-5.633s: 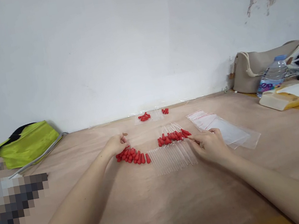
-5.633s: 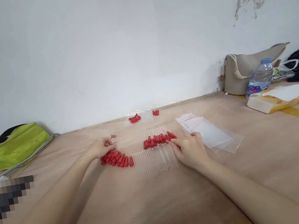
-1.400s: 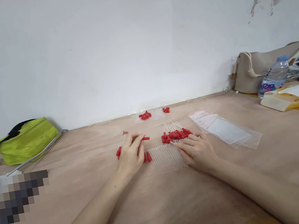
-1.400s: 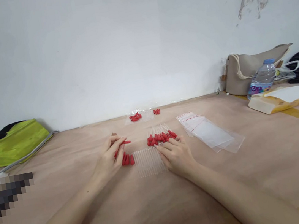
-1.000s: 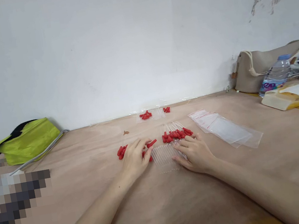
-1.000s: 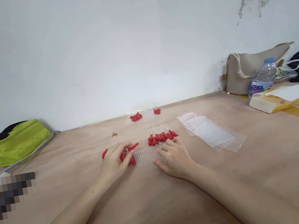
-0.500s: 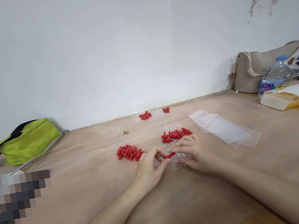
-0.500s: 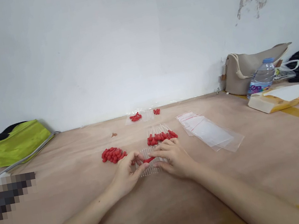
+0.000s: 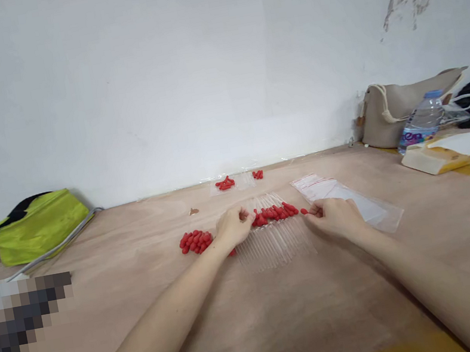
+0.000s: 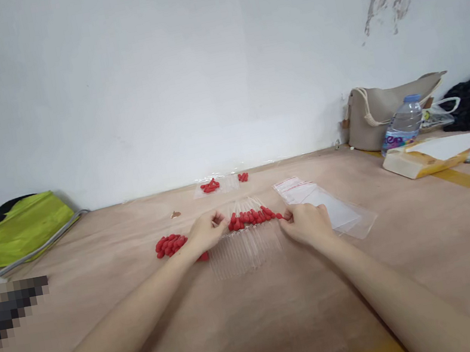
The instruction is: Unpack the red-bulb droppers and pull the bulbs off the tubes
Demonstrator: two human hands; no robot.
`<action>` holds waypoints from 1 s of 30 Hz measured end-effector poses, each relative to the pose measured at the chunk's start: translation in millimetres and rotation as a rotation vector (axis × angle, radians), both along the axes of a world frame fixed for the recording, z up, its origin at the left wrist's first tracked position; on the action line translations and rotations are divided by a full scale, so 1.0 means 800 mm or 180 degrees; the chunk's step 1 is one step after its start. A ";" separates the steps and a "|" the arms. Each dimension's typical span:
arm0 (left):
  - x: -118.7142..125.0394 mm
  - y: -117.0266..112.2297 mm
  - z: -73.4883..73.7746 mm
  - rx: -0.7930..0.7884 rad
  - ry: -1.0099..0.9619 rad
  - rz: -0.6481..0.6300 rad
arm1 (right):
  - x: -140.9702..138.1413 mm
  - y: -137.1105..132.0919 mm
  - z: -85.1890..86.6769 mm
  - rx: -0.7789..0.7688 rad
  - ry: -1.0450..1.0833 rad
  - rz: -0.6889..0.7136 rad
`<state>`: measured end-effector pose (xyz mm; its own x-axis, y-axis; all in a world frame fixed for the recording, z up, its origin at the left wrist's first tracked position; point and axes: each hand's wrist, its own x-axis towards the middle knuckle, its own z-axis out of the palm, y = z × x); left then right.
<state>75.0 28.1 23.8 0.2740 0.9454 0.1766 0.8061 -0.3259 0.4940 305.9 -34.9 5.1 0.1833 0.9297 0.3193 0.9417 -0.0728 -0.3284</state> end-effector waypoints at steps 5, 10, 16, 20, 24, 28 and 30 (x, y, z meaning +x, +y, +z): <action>0.018 0.020 0.004 -0.0225 0.0338 0.0206 | -0.003 0.003 -0.011 -0.0170 -0.0091 -0.0020; 0.024 0.026 0.007 -0.0426 0.0504 0.0290 | -0.009 0.001 -0.009 -0.0339 -0.0008 0.0059; 0.026 0.029 0.002 -0.0550 0.0462 0.0307 | -0.002 0.005 -0.011 -0.0441 0.0612 0.0151; 0.026 0.031 -0.001 -0.0554 0.0405 0.0354 | 0.000 0.010 -0.019 -0.0472 0.1108 0.0276; 0.025 0.031 -0.004 -0.0445 0.0321 0.0425 | 0.002 0.014 -0.026 -0.0553 0.1477 0.0352; 0.015 0.013 0.002 -0.0133 0.0241 0.0438 | 0.002 0.013 -0.027 -0.0152 0.1364 0.0220; 0.005 -0.007 0.006 0.0107 0.0223 0.0369 | -0.001 0.010 -0.024 0.0413 0.1228 0.0246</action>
